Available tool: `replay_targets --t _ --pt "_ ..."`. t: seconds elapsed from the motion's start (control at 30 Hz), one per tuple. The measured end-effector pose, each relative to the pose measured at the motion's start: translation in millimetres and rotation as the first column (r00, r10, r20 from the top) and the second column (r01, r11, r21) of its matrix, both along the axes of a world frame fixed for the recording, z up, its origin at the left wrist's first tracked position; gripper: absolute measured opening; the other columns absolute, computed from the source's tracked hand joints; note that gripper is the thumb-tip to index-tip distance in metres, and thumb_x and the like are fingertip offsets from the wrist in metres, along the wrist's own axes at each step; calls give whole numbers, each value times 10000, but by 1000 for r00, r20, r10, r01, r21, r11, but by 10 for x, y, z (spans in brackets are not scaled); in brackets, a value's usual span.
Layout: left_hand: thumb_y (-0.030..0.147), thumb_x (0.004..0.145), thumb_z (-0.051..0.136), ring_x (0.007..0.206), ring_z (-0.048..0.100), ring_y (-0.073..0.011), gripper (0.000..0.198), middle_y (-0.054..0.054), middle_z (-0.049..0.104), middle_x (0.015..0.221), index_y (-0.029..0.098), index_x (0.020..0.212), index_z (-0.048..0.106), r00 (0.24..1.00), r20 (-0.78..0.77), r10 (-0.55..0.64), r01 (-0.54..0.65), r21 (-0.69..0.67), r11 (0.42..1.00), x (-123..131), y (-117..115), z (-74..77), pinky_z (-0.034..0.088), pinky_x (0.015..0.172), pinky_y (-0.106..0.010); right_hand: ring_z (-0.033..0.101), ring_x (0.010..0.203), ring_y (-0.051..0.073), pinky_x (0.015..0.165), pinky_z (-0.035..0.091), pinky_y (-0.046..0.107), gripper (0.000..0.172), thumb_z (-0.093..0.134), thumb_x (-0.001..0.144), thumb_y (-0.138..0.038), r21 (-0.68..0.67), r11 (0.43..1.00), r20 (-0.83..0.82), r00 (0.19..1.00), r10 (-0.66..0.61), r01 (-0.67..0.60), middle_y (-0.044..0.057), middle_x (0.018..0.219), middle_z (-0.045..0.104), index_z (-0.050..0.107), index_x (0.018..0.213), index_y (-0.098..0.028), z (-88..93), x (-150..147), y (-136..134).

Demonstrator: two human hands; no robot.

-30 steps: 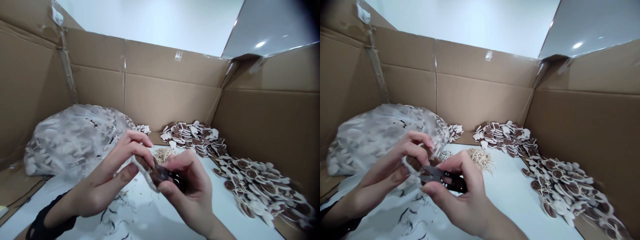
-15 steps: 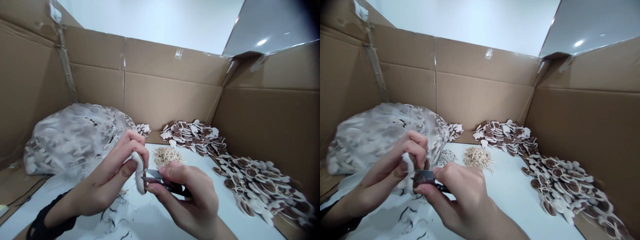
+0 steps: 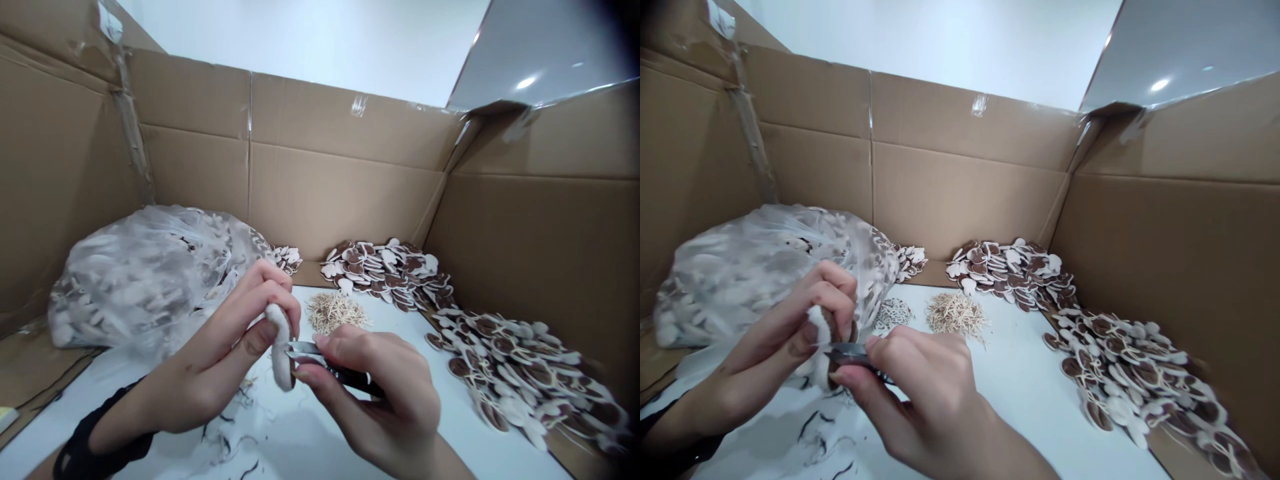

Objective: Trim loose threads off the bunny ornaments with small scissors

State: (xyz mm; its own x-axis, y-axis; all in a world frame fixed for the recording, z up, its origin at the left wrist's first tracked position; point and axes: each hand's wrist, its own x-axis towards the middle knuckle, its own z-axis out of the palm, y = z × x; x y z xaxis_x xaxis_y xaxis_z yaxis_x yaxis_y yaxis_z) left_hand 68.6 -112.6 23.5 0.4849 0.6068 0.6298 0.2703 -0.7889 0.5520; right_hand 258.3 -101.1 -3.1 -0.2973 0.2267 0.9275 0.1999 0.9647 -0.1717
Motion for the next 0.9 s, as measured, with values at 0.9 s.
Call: replay_targets --t 0.9 --pt "143 912 402 946 492 -182 195 -39 438 1017 206 763 511 879 462 -119 132 5 991 12 147 -133 478 861 -283 163 383 51 315 145 149 268 617 884 -497 -543 603 -571 784 245 -584 -113 543 313 497 932 -262 -15 -74 162"
